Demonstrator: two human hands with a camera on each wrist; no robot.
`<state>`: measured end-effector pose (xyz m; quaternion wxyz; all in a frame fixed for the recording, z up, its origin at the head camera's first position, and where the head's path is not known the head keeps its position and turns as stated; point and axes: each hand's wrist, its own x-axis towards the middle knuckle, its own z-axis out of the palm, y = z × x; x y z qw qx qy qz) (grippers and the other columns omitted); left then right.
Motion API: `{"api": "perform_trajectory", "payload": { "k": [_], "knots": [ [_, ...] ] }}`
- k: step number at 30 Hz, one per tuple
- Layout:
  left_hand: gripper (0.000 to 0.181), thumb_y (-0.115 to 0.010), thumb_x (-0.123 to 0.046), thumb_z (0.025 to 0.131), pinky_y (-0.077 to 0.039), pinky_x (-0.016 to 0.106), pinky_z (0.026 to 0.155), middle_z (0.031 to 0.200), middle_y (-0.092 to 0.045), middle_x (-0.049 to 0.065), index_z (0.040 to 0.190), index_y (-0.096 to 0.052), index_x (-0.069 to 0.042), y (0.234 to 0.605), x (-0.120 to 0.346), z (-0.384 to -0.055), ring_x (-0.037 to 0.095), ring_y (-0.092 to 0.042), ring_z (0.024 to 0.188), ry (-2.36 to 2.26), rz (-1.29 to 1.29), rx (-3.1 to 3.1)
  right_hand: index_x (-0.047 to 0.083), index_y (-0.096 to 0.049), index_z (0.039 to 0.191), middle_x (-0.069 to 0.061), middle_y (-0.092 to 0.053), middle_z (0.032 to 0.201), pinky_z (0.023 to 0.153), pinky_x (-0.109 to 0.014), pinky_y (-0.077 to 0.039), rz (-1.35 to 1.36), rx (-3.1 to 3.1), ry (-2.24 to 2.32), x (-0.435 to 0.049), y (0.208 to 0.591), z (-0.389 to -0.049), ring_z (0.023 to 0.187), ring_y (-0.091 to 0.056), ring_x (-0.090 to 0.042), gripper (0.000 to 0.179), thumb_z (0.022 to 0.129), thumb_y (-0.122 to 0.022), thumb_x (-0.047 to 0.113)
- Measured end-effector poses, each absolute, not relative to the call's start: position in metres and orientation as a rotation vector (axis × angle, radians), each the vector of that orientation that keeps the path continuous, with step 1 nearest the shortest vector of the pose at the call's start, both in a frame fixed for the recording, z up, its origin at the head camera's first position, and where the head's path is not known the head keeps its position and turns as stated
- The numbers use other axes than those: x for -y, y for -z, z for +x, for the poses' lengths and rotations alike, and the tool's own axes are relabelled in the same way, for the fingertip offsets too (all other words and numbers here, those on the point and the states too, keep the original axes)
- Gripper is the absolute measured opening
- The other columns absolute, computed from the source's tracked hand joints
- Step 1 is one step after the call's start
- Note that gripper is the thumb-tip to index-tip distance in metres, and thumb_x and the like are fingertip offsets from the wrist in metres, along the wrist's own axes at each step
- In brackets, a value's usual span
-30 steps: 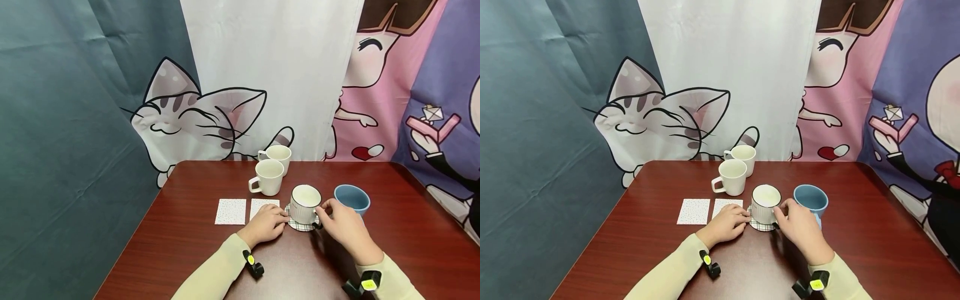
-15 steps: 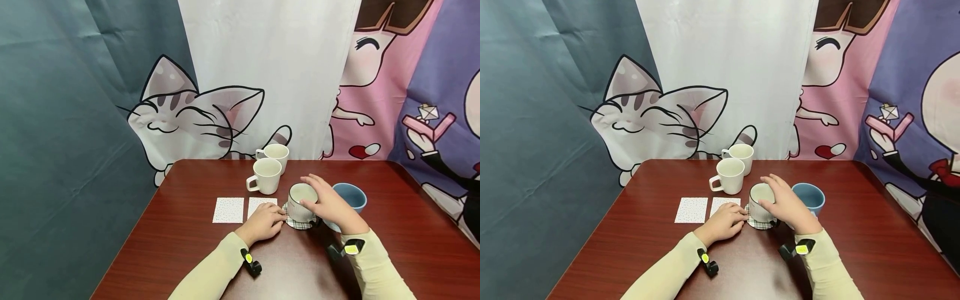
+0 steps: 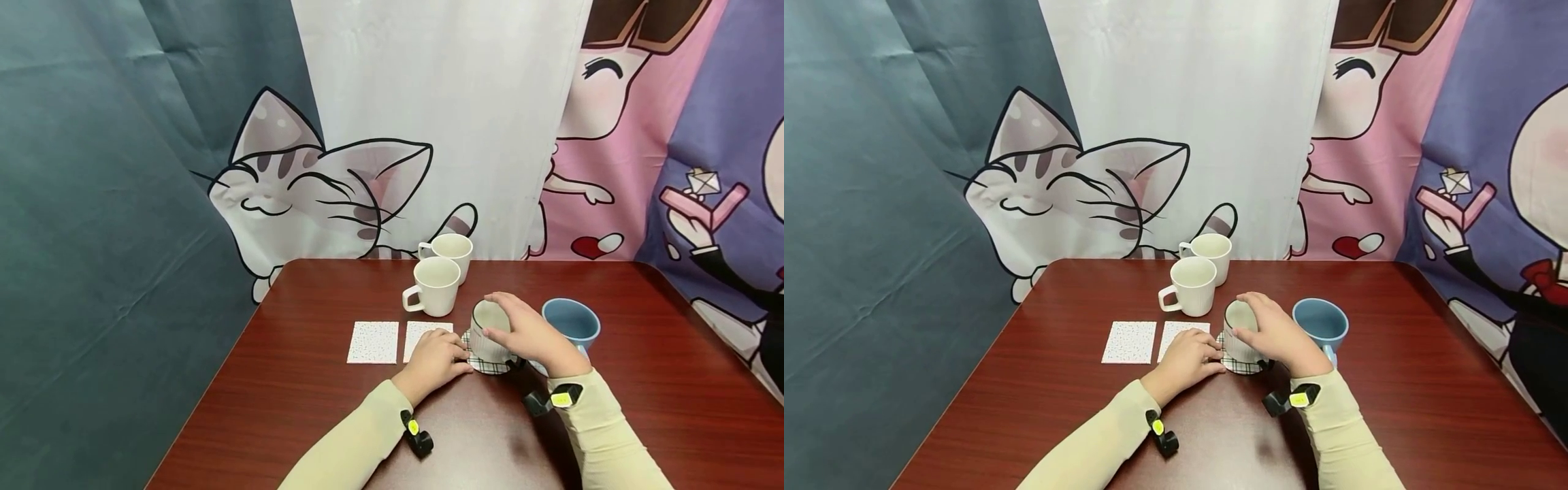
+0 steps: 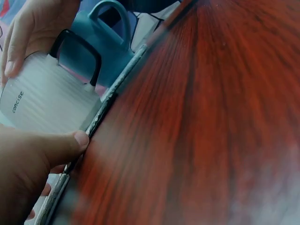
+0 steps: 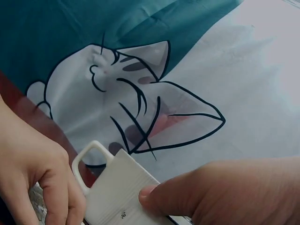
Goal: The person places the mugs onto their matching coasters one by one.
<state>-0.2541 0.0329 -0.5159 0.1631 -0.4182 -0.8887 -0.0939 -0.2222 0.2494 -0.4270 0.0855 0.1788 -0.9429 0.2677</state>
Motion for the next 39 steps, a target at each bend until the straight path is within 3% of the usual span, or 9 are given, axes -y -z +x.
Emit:
{"api": "perform_trajectory", "payload": {
  "k": [17,22,27,31,39],
  "knots": [
    [0.025,-0.074,-0.052,0.087,-0.048,0.030,0.091,0.103,-0.069,-0.016,0.094,-0.082,-0.030,0.515,-0.034,-0.255,0.010,-0.060,0.104,0.256,-1.182,2.524,-0.006,-0.052,0.136,-0.032,-0.049,0.133,0.098,-0.064,-0.045,0.330,2.808,-0.740,-0.230,0.431,-0.219,0.121,-0.050,-0.050,0.063,0.091,-0.074,0.031],
    [0.026,-0.073,-0.050,0.089,-0.043,0.032,0.102,0.112,-0.069,-0.014,0.104,-0.081,-0.030,0.514,-0.025,-0.263,0.013,-0.058,0.114,0.244,-1.337,2.491,-0.006,-0.051,0.137,-0.032,-0.048,0.135,0.099,-0.063,-0.044,0.287,2.814,-0.746,-0.229,0.430,-0.218,0.122,-0.050,-0.050,0.064,0.092,-0.073,0.033],
    [0.030,-0.073,-0.050,0.089,-0.035,0.043,0.115,0.117,-0.068,-0.012,0.109,-0.081,-0.029,0.511,-0.020,-0.267,0.023,-0.051,0.133,0.263,-1.439,2.484,-0.004,-0.051,0.138,-0.031,-0.047,0.135,0.098,-0.063,-0.045,0.204,2.816,-0.740,-0.225,0.430,-0.216,0.121,-0.049,-0.051,0.065,0.092,-0.071,0.037],
    [0.030,-0.073,-0.050,0.089,-0.032,0.055,0.116,0.118,-0.068,-0.012,0.109,-0.081,-0.029,0.511,-0.020,-0.268,0.027,-0.046,0.140,0.307,-1.443,2.503,-0.004,-0.052,0.137,-0.032,-0.046,0.135,0.097,-0.063,-0.044,0.135,2.814,-0.729,-0.220,0.430,-0.214,0.121,-0.048,-0.052,0.065,0.092,-0.071,0.038],
    [0.027,-0.071,-0.048,0.091,-0.032,0.055,0.115,0.119,-0.067,-0.014,0.109,-0.080,-0.030,0.515,-0.020,-0.269,0.025,-0.046,0.139,0.321,-1.434,2.529,-0.005,-0.053,0.136,-0.033,-0.045,0.133,0.095,-0.064,-0.045,0.072,2.813,-0.696,-0.215,0.430,-0.212,0.119,-0.049,-0.054,0.065,0.092,-0.070,0.041]
  ]
}}
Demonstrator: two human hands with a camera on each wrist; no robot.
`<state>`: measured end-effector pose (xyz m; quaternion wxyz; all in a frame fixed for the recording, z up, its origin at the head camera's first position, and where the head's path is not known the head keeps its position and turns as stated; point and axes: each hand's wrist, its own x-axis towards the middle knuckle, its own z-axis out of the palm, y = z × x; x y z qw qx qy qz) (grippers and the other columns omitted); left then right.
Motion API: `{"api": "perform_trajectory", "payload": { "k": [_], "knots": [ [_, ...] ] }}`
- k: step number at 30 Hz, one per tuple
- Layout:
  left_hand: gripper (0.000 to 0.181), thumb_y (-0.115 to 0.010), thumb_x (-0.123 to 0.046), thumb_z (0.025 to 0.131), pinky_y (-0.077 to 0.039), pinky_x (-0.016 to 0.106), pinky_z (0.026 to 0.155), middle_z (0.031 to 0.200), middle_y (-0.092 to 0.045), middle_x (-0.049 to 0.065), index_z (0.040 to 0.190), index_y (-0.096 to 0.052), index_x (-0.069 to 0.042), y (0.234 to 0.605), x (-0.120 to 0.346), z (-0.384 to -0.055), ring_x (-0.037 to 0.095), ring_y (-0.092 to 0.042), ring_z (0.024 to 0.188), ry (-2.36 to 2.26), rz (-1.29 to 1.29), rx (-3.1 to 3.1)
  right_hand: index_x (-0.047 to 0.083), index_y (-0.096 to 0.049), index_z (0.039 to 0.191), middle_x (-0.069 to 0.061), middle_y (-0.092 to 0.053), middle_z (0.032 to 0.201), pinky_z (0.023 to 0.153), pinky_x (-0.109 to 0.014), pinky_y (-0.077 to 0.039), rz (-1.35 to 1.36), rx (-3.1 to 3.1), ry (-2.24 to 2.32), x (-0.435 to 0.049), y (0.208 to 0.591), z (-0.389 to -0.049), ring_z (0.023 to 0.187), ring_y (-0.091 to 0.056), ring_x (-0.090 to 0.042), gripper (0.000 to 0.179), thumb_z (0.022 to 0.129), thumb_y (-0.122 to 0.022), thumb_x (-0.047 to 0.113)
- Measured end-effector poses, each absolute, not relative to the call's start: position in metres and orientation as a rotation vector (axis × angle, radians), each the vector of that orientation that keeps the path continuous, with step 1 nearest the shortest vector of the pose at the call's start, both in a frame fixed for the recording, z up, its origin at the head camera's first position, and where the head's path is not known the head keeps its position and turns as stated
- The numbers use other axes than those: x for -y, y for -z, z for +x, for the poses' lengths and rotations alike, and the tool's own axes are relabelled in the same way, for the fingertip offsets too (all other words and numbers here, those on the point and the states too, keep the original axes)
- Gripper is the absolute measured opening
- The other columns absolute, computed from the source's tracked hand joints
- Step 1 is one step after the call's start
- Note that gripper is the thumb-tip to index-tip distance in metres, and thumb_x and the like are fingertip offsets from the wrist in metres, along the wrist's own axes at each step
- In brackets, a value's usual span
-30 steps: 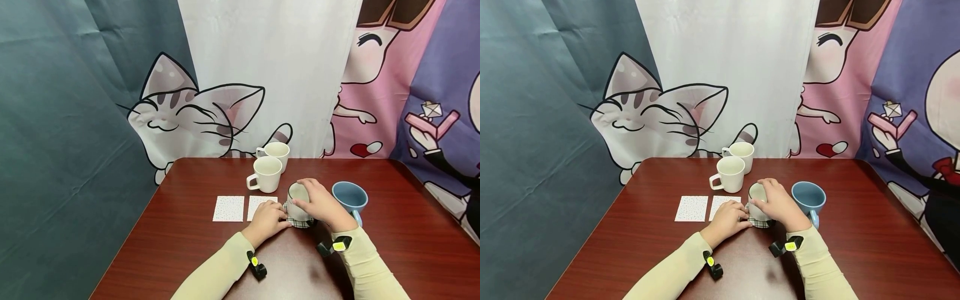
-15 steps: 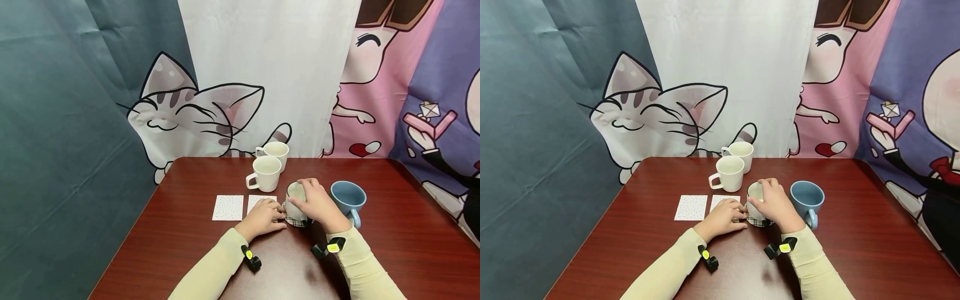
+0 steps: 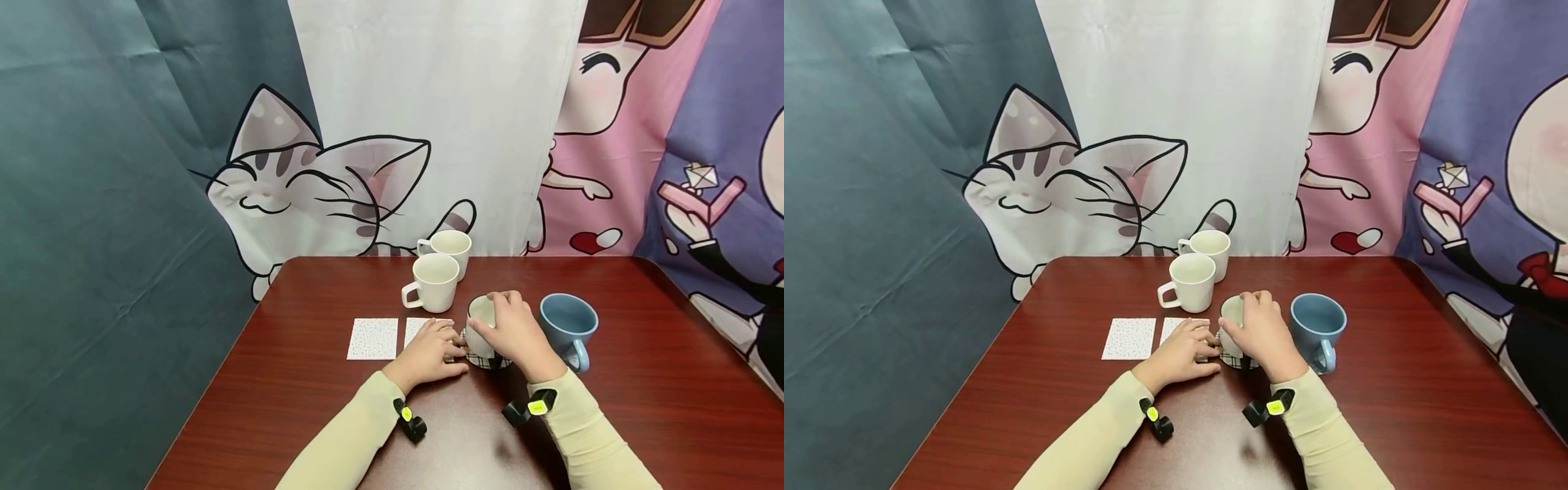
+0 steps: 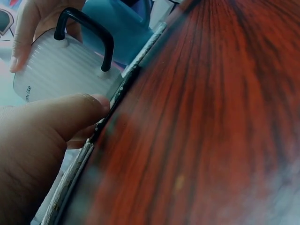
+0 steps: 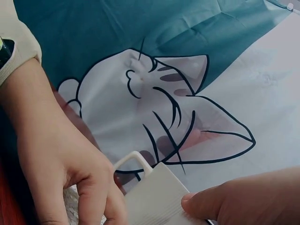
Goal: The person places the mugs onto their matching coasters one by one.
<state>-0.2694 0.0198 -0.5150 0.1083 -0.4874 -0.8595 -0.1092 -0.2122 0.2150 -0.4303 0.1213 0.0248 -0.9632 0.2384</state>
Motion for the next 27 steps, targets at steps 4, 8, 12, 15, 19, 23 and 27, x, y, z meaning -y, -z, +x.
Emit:
{"api": "perform_trajectory", "payload": {
  "k": [4,8,12,15,19,23,27],
  "knots": [
    [0.027,-0.071,-0.047,0.091,-0.032,0.054,0.115,0.120,-0.067,-0.014,0.109,-0.080,-0.030,0.5160,-0.0195,-0.2697,0.025,-0.046,0.138,0.319,-1.436,2.529,-0.005,-0.053,0.136,-0.033,-0.045,0.133,0.095,-0.063,-0.045,0.068,2.818,-0.691,-0.2148,0.4300,-0.2124,0.119,-0.049,-0.053,0.066,0.092,-0.070,0.042],
    [0.026,-0.071,-0.046,0.091,-0.032,0.052,0.116,0.120,-0.068,-0.013,0.110,-0.080,-0.029,0.5155,-0.0195,-0.2693,0.025,-0.047,0.138,0.309,-1.441,2.522,-0.005,-0.053,0.136,-0.033,-0.045,0.134,0.096,-0.064,-0.045,0.074,2.819,-0.691,-0.2155,0.4301,-0.2131,0.119,-0.049,-0.054,0.066,0.092,-0.071,0.042],
    [0.026,-0.071,-0.044,0.091,-0.032,0.047,0.117,0.119,-0.068,-0.011,0.110,-0.080,-0.028,0.5163,-0.0196,-0.2694,0.025,-0.048,0.136,0.317,-1.450,2.497,-0.004,-0.053,0.136,-0.033,-0.045,0.134,0.096,-0.064,-0.045,0.081,2.816,-0.701,-0.2167,0.4303,-0.2134,0.119,-0.049,-0.054,0.067,0.091,-0.071,0.042],
    [0.026,-0.071,-0.042,0.092,-0.031,0.042,0.117,0.118,-0.069,-0.010,0.110,-0.080,-0.026,0.5188,-0.0190,-0.2697,0.026,-0.050,0.135,0.334,-1.457,2.463,-0.004,-0.053,0.136,-0.033,-0.046,0.134,0.096,-0.064,-0.045,0.086,2.818,-0.715,-0.2168,0.4301,-0.2135,0.119,-0.050,-0.053,0.068,0.091,-0.072,0.044],
    [0.026,-0.071,-0.039,0.092,-0.031,0.039,0.118,0.116,-0.069,-0.008,0.110,-0.080,-0.023,0.5215,-0.0189,-0.2687,0.027,-0.051,0.133,0.351,-1.460,2.424,-0.005,-0.053,0.136,-0.032,-0.047,0.133,0.095,-0.063,-0.046,0.100,2.818,-0.725,-0.2175,0.4296,-0.2133,0.118,-0.052,-0.052,0.069,0.090,-0.073,0.044],
    [0.026,-0.070,-0.038,0.092,-0.030,0.039,0.118,0.117,-0.069,-0.009,0.111,-0.080,-0.023,0.5212,-0.0193,-0.2681,0.027,-0.051,0.134,0.338,-1.458,2.419,-0.005,-0.053,0.136,-0.032,-0.048,0.133,0.095,-0.062,-0.047,0.117,2.815,-0.723,-0.2186,0.4296,-0.2133,0.117,-0.053,-0.051,0.069,0.090,-0.073,0.043],
    [0.025,-0.069,-0.037,0.092,-0.031,0.046,0.118,0.117,-0.069,-0.009,0.111,-0.080,-0.024,0.5195,-0.0200,-0.2685,0.027,-0.049,0.136,0.306,-1.445,2.437,-0.005,-0.053,0.136,-0.033,-0.048,0.132,0.096,-0.062,-0.047,0.136,2.816,-0.718,-0.2193,0.4288,-0.2142,0.118,-0.053,-0.050,0.068,0.091,-0.073,0.042]
  ]
}}
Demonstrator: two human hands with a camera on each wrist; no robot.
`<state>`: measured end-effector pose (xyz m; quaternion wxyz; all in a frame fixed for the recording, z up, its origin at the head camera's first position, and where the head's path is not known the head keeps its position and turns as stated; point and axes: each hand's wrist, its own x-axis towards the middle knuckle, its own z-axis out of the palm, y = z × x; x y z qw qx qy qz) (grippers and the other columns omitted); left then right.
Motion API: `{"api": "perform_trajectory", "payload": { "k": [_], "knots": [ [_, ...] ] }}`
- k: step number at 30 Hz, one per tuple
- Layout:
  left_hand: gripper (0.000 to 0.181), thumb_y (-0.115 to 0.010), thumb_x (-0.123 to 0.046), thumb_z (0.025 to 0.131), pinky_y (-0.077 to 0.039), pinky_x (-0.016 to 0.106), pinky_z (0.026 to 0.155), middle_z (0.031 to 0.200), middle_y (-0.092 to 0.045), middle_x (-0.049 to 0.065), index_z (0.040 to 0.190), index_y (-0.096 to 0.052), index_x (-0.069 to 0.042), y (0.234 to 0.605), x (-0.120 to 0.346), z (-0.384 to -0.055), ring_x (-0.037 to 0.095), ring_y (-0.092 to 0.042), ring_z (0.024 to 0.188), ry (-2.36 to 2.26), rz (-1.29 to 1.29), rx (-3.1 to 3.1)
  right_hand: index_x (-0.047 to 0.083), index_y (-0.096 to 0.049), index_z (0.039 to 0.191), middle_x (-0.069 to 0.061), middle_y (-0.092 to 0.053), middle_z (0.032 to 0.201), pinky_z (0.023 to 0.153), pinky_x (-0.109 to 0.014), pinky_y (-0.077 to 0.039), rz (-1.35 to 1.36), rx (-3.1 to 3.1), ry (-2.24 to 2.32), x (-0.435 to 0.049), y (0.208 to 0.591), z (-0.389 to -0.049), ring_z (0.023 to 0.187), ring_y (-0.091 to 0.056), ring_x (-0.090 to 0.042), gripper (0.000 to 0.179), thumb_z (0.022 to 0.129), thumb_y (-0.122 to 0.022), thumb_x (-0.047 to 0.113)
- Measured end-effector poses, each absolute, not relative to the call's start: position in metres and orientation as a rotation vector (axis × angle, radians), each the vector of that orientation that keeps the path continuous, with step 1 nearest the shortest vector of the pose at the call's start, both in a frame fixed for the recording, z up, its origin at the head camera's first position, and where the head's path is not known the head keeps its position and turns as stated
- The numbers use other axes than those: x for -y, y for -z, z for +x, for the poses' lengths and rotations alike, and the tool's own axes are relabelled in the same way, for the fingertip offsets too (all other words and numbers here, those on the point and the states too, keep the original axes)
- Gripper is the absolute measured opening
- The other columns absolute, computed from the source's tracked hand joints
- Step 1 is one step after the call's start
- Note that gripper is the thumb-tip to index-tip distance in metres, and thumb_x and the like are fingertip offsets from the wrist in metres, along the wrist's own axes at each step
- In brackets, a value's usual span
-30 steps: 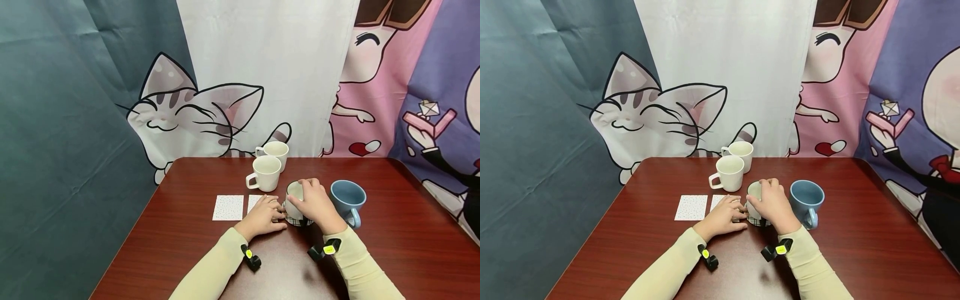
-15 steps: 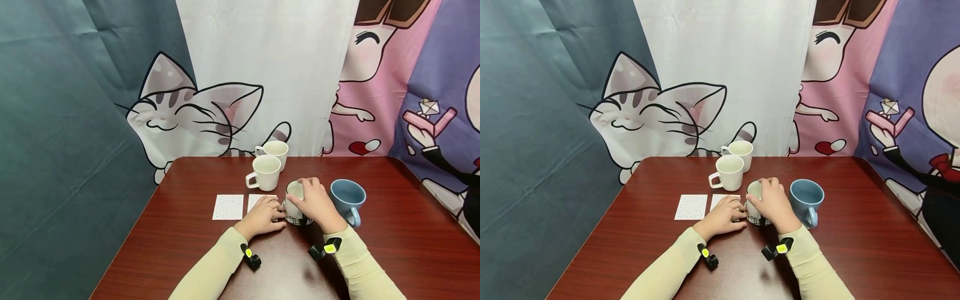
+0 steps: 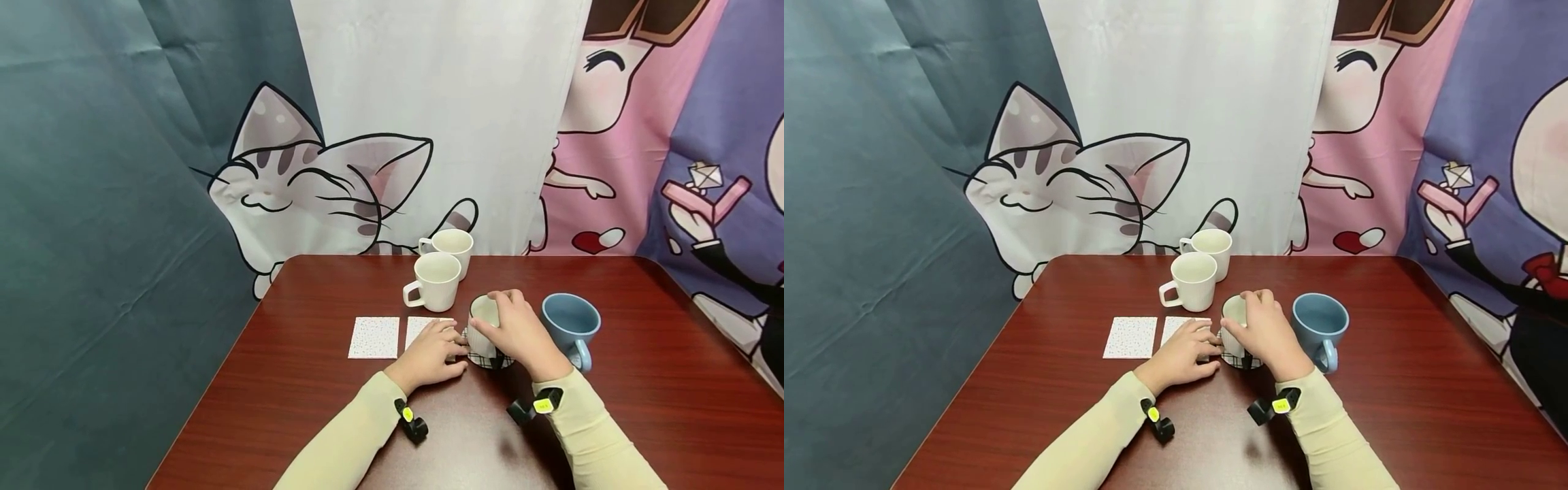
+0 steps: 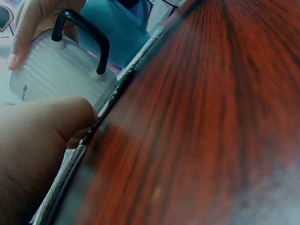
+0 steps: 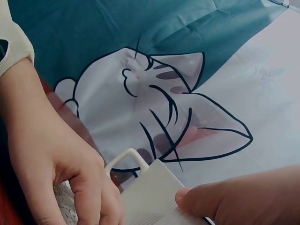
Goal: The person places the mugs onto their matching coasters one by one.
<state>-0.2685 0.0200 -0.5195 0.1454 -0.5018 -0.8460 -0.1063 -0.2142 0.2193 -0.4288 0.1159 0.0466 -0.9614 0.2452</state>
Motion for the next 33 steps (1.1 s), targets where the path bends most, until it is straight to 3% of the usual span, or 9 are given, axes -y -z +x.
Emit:
{"api": "perform_trajectory", "payload": {
  "k": [5,19,33],
  "knots": [
    [0.024,-0.068,-0.038,0.092,-0.032,0.056,0.115,0.118,-0.069,-0.012,0.110,-0.080,-0.026,0.5189,-0.0196,-0.2686,0.026,-0.046,0.139,0.282,-1.421,2.474,-0.006,-0.055,0.134,-0.033,-0.048,0.132,0.096,-0.061,-0.047,0.156,2.818,-0.710,-0.2195,0.4283,-0.2153,0.117,-0.054,-0.049,0.065,0.092,-0.073,0.040],
    [0.024,-0.067,-0.036,0.093,-0.032,0.056,0.115,0.119,-0.069,-0.013,0.111,-0.080,-0.028,0.5158,-0.0187,-0.2675,0.026,-0.047,0.139,0.255,-1.410,2.493,-0.007,-0.058,0.130,-0.032,-0.048,0.132,0.097,-0.060,-0.047,0.205,2.816,-0.716,-0.2218,0.4279,-0.2170,0.116,-0.057,-0.048,0.061,0.091,-0.073,0.038],
    [0.025,-0.066,-0.032,0.091,-0.034,0.044,0.116,0.118,-0.070,-0.009,0.111,-0.080,-0.024,0.5180,-0.0184,-0.2686,0.025,-0.051,0.133,0.312,-1.443,2.439,-0.005,-0.052,0.137,-0.034,-0.047,0.133,0.097,-0.062,-0.046,0.199,2.824,-0.704,-0.2225,0.4291,-0.2174,0.119,-0.053,-0.050,0.068,0.091,-0.073,0.039]
  ]
}}
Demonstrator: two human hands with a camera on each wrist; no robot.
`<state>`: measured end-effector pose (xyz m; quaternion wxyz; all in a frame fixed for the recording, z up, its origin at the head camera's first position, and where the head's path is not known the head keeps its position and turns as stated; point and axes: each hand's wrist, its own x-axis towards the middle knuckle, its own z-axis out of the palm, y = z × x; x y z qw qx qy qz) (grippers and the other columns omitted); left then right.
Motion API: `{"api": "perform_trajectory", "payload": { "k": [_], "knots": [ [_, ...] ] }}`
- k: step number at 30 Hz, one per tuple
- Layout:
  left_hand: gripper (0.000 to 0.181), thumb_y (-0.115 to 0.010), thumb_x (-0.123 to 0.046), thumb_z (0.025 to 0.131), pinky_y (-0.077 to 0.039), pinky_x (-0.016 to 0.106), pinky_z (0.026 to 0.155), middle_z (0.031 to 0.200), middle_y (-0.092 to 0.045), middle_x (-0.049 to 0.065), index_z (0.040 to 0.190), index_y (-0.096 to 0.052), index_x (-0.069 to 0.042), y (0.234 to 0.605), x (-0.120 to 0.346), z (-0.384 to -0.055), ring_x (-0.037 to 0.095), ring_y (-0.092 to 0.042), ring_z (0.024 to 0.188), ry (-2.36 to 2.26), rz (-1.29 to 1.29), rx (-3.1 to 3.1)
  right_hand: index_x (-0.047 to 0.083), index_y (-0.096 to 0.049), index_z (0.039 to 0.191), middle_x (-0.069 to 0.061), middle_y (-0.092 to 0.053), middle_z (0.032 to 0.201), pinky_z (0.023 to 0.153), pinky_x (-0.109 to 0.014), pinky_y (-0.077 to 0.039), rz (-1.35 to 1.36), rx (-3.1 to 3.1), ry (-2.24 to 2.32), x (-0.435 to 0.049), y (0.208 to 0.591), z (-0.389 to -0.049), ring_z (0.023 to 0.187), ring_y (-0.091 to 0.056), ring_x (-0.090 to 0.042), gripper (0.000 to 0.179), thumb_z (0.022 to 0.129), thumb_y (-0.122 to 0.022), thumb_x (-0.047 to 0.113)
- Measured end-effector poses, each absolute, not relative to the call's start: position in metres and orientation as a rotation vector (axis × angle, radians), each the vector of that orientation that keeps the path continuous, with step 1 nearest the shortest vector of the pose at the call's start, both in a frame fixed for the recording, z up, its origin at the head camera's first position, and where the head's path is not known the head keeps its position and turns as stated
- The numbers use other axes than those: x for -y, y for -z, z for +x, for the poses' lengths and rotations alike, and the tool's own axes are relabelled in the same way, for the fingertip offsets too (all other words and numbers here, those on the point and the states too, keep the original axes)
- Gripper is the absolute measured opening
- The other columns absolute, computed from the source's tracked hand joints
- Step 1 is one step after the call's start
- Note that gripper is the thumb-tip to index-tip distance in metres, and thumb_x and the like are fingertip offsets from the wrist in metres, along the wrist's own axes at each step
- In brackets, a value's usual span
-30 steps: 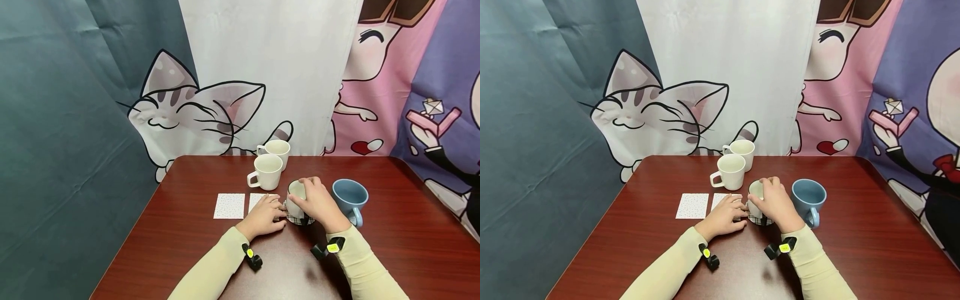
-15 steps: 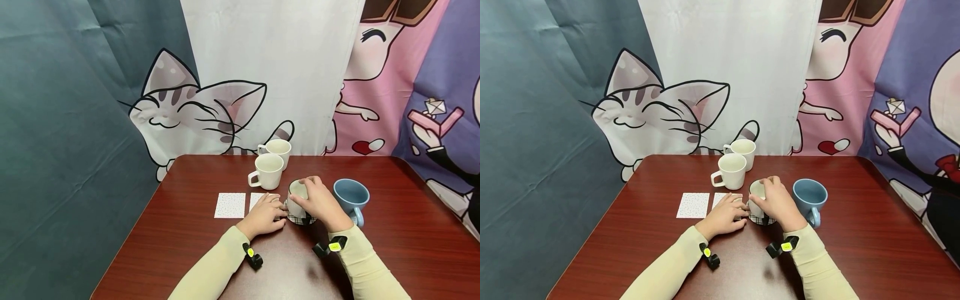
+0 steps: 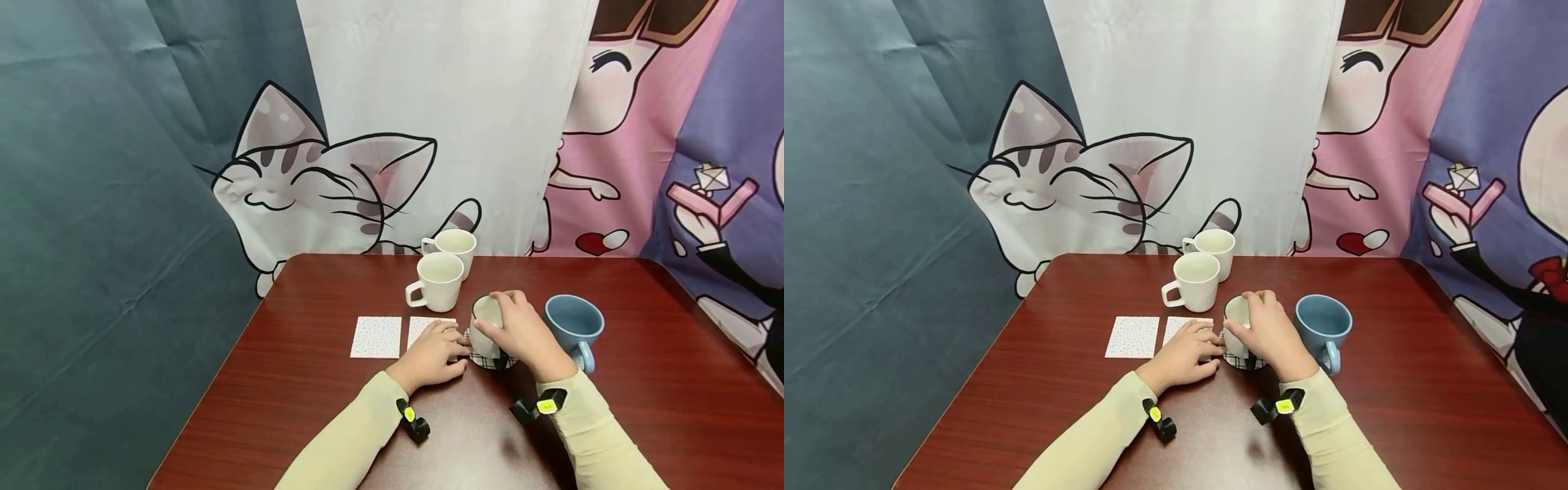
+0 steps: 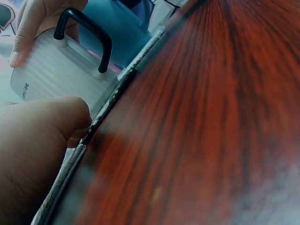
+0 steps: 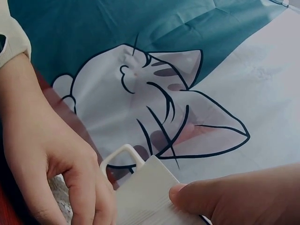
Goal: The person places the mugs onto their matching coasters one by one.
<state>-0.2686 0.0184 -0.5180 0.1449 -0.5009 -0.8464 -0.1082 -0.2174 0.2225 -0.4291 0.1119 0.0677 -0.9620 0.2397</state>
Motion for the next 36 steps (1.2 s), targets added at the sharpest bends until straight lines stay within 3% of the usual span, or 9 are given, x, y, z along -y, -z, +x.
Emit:
{"api": "perform_trajectory", "payload": {
  "k": [15,22,28,36],
  "knots": [
    [0.027,-0.066,-0.034,0.093,-0.033,0.049,0.116,0.123,-0.069,-0.010,0.116,-0.078,-0.024,0.509,-0.013,-0.266,0.025,-0.051,0.134,0.284,-1.479,2.495,-0.003,-0.049,0.140,-0.033,-0.046,0.132,0.091,-0.061,-0.050,0.191,2.824,-0.783,-0.222,0.431,-0.219,0.112,-0.058,-0.047,0.072,0.090,-0.074,0.041],
    [0.031,-0.062,-0.035,0.094,-0.036,0.038,0.113,0.126,-0.068,-0.014,0.120,-0.076,-0.027,0.502,-0.012,-0.270,0.021,-0.055,0.128,0.266,-1.514,2.508,-0.001,-0.050,0.140,-0.032,-0.051,0.131,0.090,-0.060,-0.050,0.189,2.816,-0.768,-0.224,0.427,-0.218,0.112,-0.058,-0.045,0.072,0.088,-0.074,0.043],
    [0.032,-0.062,-0.028,0.095,-0.041,0.031,0.108,0.125,-0.069,-0.007,0.125,-0.074,-0.022,0.488,0.003,-0.277,0.015,-0.059,0.123,0.454,-1.475,2.492,0.001,-0.062,0.128,-0.025,-0.057,0.131,0.098,-0.061,-0.046,0.217,2.697,-0.711,-0.219,0.428,-0.218,0.121,-0.054,-0.043,0.052,0.093,-0.068,0.040],
    [0.029,-0.064,-0.022,0.097,-0.050,0.028,0.099,0.121,-0.069,-0.006,0.124,-0.074,-0.019,0.466,0.027,-0.284,0.010,-0.063,0.116,0.816,-1.271,2.448,0.009,-0.073,0.102,-0.008,-0.068,0.106,0.086,-0.050,-0.053,0.412,2.423,-0.627,-0.207,0.434,-0.213,0.103,-0.061,-0.030,0.016,0.092,-0.067,0.021]
  ]
}}
